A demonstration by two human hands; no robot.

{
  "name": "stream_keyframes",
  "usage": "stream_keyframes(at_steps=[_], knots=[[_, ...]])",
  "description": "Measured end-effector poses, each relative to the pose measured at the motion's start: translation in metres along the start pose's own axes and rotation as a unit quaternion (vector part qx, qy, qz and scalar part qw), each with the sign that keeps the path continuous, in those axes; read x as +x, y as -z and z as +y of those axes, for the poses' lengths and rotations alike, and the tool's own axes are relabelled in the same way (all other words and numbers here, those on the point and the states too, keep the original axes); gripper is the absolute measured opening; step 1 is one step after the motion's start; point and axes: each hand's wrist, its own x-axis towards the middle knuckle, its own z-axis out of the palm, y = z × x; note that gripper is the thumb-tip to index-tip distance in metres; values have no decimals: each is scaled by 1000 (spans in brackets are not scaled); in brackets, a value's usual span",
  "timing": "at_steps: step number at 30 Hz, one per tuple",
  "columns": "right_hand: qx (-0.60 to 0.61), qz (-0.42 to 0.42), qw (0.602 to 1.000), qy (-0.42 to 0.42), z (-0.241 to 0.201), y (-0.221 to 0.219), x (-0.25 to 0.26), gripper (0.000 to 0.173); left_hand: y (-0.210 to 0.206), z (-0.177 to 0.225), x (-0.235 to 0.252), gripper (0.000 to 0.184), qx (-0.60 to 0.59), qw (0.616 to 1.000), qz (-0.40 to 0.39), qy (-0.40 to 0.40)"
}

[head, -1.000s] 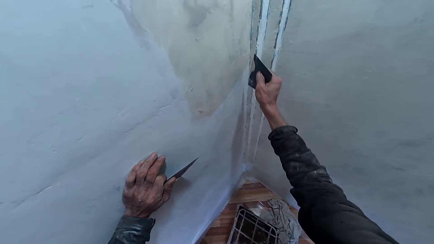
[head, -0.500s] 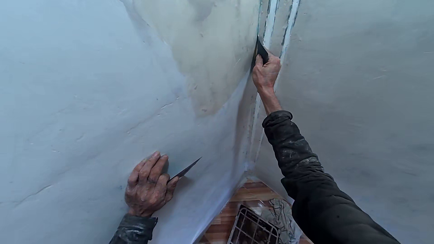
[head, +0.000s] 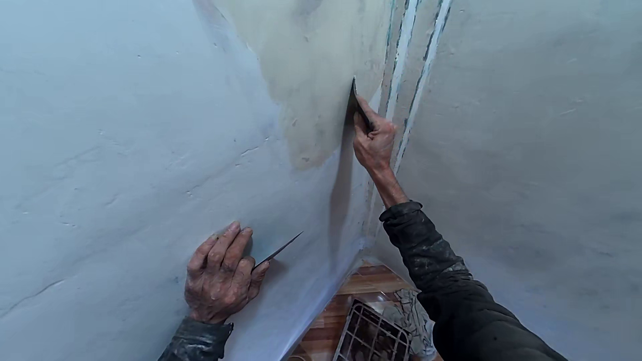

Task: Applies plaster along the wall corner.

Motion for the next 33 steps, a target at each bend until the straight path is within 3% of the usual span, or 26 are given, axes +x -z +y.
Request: stream_keyframes(at_steps=[8,17,22,24,26,28,30,33], knots=[[62,38,990,122,-7,-30,-55,46,2,1,-1,47,-14,1000,0,1],[60,22,985,158,-24,-54,-84,42,1,1,-2,46,-25,1000,3,-2],[68,-58,974,207,-19,-49,-108,44,-1,-3,-5,48,-23,1000,4,-4],[124,-121,970,171,-14,-29,-116,38,0,-3,-9,48,-30,1000,1,-10],[221,-125,964,73,-12,-2,-130,32,1,-7,-10,48,-55,998,1,-14],[314,-88,943,-58,-14,29,-149,28,4,3,-9,45,-128,991,4,39],[376,-27,909,-180,-14,51,-170,20,14,44,-4,46,-224,954,38,195],[446,32,859,-250,-19,73,-191,20,33,135,21,31,-309,821,72,475]])
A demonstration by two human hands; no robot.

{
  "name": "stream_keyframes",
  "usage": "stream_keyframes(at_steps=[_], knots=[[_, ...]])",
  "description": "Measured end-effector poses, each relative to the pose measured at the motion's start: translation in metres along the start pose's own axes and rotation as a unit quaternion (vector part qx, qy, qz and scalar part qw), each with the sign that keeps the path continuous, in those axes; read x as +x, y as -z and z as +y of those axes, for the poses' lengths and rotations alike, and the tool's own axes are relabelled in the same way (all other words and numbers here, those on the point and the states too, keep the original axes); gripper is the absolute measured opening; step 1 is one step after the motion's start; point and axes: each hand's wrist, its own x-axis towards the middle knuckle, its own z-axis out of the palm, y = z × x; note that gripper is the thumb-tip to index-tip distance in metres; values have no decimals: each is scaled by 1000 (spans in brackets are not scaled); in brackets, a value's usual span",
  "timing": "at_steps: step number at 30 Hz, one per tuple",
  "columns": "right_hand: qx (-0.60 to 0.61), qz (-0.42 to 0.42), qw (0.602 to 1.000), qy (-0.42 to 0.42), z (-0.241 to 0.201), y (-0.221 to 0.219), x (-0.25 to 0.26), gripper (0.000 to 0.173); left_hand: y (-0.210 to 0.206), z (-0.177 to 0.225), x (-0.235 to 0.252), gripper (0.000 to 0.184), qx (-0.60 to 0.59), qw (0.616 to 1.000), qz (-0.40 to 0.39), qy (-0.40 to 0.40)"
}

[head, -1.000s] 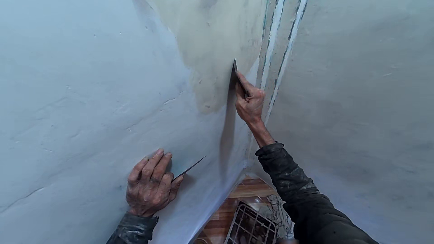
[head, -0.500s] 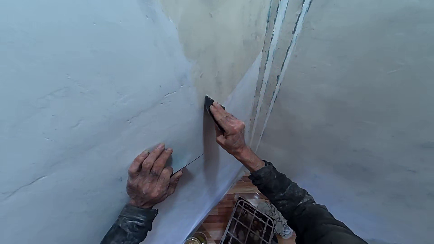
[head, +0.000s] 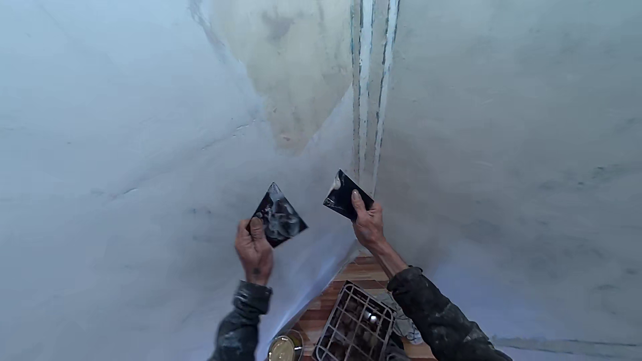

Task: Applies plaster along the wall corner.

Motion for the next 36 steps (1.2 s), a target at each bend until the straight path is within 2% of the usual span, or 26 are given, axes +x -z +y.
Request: stream_keyframes(at_steps=[1,3,6,10,14,16,21,23,24,25,26,28,29,32,36], knots=[[19,9,1000,2,-5,1,-9,22,-10,14,-18,27,-51,995,6,81],[38,18,999,24,-14,-1,-28,23,-25,31,-48,26,-147,971,7,190],[27,9,997,75,-24,-3,-56,23,-33,48,-75,26,-220,936,21,274],[-21,-66,984,167,-31,-8,-88,25,-23,63,-83,25,-230,927,40,293],[-119,-227,924,285,-35,-5,-101,35,-4,62,-90,25,-228,928,47,291],[-143,-282,902,293,-32,-3,-105,35,6,58,-94,25,-228,929,54,286],[-304,-324,850,285,-29,9,-125,40,32,45,-97,23,-237,929,82,271],[-368,-373,812,257,-27,20,-137,36,44,41,-93,24,-240,929,95,264],[-387,-382,808,226,-27,25,-144,36,50,40,-90,25,-232,935,101,250],[-391,-351,830,189,-30,29,-151,34,56,39,-88,26,-215,943,105,230],[-373,-277,873,148,-35,27,-157,32,61,37,-87,25,-199,952,110,206],[-267,-103,958,31,-52,9,-163,27,63,33,-88,23,-180,962,117,167],[-190,-40,980,-34,-60,-3,-165,26,62,32,-91,23,-182,964,115,154],[-47,26,985,-167,-72,-31,-173,28,55,39,-101,24,-204,966,95,130],[31,73,966,-247,-70,-44,-171,28,46,54,-112,25,-206,973,60,89]])
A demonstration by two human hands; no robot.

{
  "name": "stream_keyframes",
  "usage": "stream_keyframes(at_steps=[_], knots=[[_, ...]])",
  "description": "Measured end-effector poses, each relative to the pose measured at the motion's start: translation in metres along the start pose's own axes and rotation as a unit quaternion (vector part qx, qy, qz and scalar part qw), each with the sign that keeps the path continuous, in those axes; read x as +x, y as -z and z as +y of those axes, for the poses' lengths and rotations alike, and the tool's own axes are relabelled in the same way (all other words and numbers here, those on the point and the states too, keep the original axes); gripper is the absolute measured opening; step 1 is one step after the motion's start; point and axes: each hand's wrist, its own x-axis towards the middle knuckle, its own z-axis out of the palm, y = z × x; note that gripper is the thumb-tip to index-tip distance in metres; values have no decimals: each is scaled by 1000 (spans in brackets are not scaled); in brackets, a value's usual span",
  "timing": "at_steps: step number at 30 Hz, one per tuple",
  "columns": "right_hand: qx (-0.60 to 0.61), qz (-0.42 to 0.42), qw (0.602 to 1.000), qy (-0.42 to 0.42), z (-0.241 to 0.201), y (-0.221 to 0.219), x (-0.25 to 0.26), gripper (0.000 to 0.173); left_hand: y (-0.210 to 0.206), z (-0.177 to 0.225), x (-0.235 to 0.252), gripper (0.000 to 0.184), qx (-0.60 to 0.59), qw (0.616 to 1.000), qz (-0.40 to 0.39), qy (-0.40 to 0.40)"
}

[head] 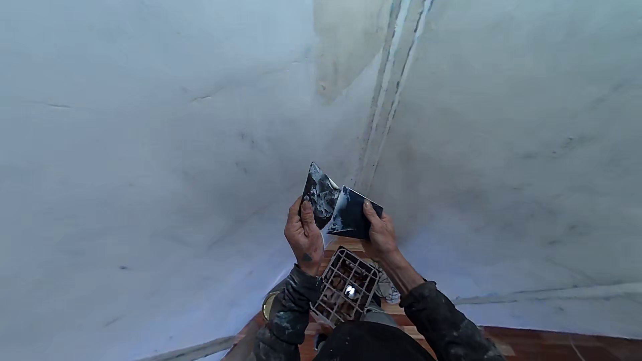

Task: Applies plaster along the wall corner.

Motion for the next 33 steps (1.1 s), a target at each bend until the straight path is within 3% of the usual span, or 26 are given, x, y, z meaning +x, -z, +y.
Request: stream_keyframes(at_steps=[7,12,15,17,19,22,27,33], knots=[[43,-1,999,-7,-26,1,44,30,2,-13,0,27,142,975,-162,-58],[84,-4,996,30,-77,22,138,26,41,-34,68,42,379,889,-165,-198],[-56,-25,988,145,-106,32,197,28,63,-48,140,52,435,816,-196,-326],[-198,-26,946,254,-122,32,238,31,72,-62,184,56,461,765,-201,-401],[-240,27,902,358,-134,16,310,25,79,-79,215,56,471,730,-202,-452],[-288,62,859,419,-152,-4,384,24,81,-91,231,50,486,689,-184,-505],[-321,78,831,447,-166,-26,432,24,79,-92,227,47,489,676,-159,-527],[-378,119,802,446,-170,-54,438,28,79,-89,226,45,494,676,-160,-524]])
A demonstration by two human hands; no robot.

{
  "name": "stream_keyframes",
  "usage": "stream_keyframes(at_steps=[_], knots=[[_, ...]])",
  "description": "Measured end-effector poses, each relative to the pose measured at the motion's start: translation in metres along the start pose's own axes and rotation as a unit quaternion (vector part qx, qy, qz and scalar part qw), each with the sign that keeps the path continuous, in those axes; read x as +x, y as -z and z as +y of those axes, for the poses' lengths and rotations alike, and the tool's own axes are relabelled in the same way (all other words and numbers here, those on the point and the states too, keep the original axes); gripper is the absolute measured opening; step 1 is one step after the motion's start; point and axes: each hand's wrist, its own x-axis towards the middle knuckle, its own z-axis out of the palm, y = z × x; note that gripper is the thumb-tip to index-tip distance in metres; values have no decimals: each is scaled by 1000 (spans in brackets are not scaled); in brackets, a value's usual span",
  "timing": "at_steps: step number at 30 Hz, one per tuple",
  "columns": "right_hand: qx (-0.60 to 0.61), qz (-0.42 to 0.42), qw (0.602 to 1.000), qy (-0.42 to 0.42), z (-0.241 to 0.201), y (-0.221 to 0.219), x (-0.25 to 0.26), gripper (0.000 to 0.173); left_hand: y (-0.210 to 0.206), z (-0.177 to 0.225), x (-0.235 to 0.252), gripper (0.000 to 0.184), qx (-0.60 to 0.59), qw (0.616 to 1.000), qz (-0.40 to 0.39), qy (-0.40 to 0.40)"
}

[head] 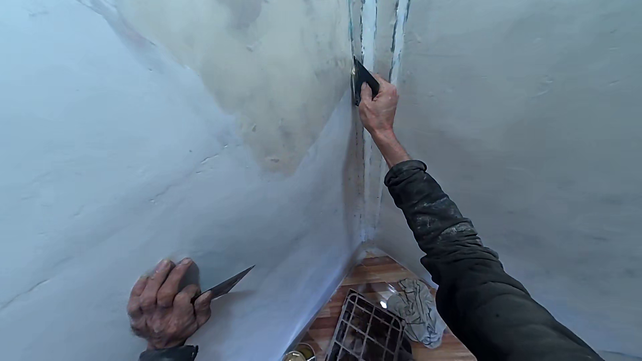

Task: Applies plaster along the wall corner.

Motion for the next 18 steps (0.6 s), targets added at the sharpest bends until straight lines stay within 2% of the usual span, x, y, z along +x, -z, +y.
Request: stream_keyframes(at_steps=[5,12,18], knots=[[-47,13,997,-52,-20,-20,-5,38,0,0,-1,44,-13,1000,1,0],[-38,33,994,-101,-36,-42,-10,44,-1,2,3,42,-27,999,17,2],[41,43,995,-75,-21,-42,-12,41,-2,2,2,43,-23,1000,16,9]])
